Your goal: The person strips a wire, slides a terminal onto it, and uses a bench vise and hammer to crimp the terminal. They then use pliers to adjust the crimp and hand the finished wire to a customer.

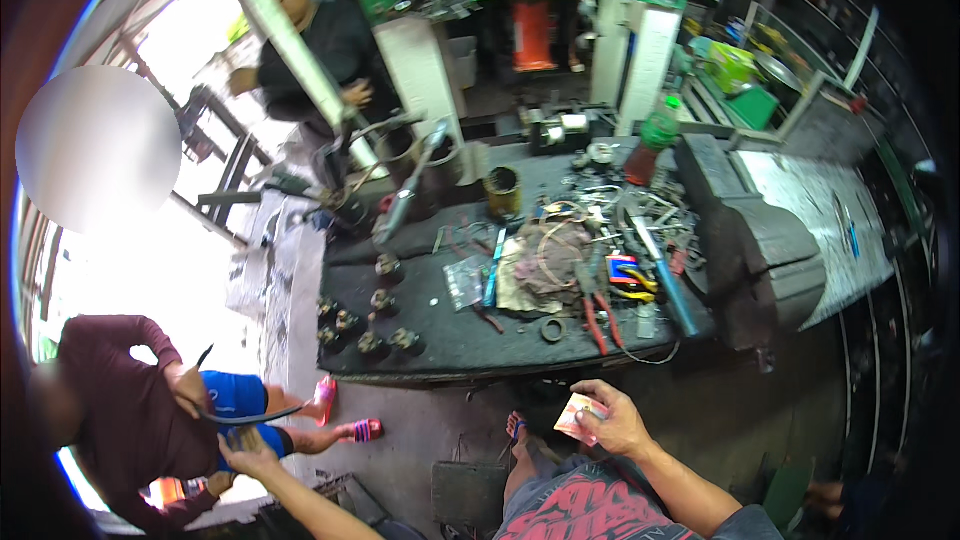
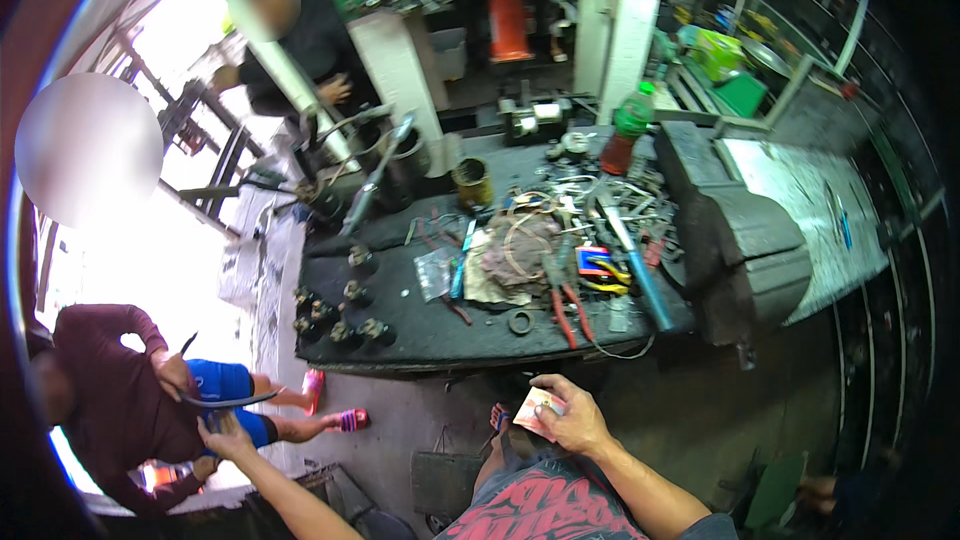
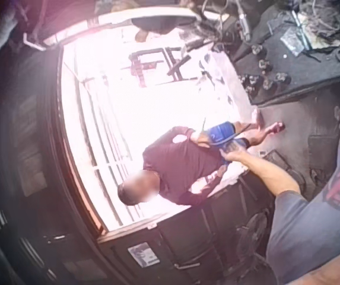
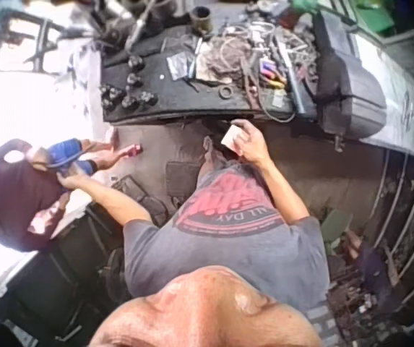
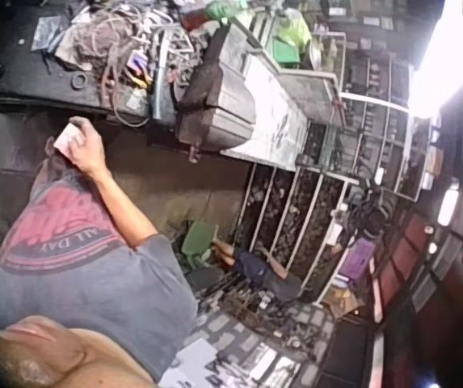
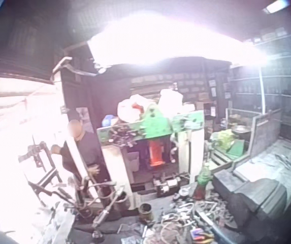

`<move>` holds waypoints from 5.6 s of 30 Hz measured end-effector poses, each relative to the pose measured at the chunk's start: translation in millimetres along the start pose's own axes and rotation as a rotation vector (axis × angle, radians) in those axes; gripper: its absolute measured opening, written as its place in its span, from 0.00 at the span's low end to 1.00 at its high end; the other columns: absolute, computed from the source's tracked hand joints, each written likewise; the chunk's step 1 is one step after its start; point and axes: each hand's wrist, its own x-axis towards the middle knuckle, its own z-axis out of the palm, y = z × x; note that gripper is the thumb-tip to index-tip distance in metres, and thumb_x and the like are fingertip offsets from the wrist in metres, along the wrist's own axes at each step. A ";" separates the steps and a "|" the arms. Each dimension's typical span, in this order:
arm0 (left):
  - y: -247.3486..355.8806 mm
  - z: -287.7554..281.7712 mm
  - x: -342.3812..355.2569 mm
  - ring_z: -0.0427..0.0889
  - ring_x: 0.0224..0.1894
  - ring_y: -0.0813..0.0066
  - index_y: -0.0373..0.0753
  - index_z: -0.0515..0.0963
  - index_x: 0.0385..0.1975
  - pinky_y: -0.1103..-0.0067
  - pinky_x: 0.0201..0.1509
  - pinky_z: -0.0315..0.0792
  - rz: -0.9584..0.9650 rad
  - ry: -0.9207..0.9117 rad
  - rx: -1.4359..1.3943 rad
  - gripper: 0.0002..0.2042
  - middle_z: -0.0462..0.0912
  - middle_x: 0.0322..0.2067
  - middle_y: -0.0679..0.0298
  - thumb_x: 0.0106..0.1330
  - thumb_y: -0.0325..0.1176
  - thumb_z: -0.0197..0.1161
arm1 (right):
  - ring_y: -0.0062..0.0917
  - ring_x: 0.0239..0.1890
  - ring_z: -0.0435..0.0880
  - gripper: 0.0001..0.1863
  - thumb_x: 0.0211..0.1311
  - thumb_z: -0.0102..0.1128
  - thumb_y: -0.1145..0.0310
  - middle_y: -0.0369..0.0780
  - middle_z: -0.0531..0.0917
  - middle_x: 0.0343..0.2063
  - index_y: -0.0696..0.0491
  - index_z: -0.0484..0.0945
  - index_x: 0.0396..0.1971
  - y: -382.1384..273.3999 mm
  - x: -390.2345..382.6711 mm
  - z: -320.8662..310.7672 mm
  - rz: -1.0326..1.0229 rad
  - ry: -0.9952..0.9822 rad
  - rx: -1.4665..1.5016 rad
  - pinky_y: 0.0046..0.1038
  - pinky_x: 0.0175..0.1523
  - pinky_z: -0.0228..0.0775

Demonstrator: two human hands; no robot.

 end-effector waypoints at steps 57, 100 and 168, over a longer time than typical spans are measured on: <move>-365.9 -22.3 -2113.3 0.86 0.44 0.77 0.29 0.83 0.51 0.78 0.49 0.78 -0.951 -1.755 1.145 0.15 0.90 0.41 0.60 0.77 0.36 0.64 | 0.29 0.46 0.86 0.14 0.60 0.58 0.85 0.42 0.86 0.41 0.58 0.85 0.44 502.5 -198.9 -1855.4 -0.423 0.759 -0.141 0.28 0.50 0.76; -1046.0 645.9 -2330.5 0.81 0.37 0.77 0.32 0.80 0.57 0.77 0.44 0.77 -0.608 -1.084 1.139 0.16 0.85 0.37 0.64 0.77 0.36 0.62 | 0.36 0.56 0.86 0.13 0.66 0.63 0.78 0.45 0.87 0.52 0.54 0.86 0.48 504.7 663.3 -2062.2 0.136 0.144 0.101 0.36 0.62 0.78; -1427.5 689.9 -2017.5 0.64 0.74 0.43 0.37 0.64 0.74 0.52 0.76 0.60 0.634 -0.292 1.295 0.41 0.65 0.72 0.44 0.69 0.60 0.66 | 0.49 0.61 0.82 0.47 0.49 0.76 0.44 0.53 0.80 0.62 0.52 0.74 0.68 521.4 1225.3 -1755.7 -0.846 -0.640 -0.596 0.52 0.66 0.71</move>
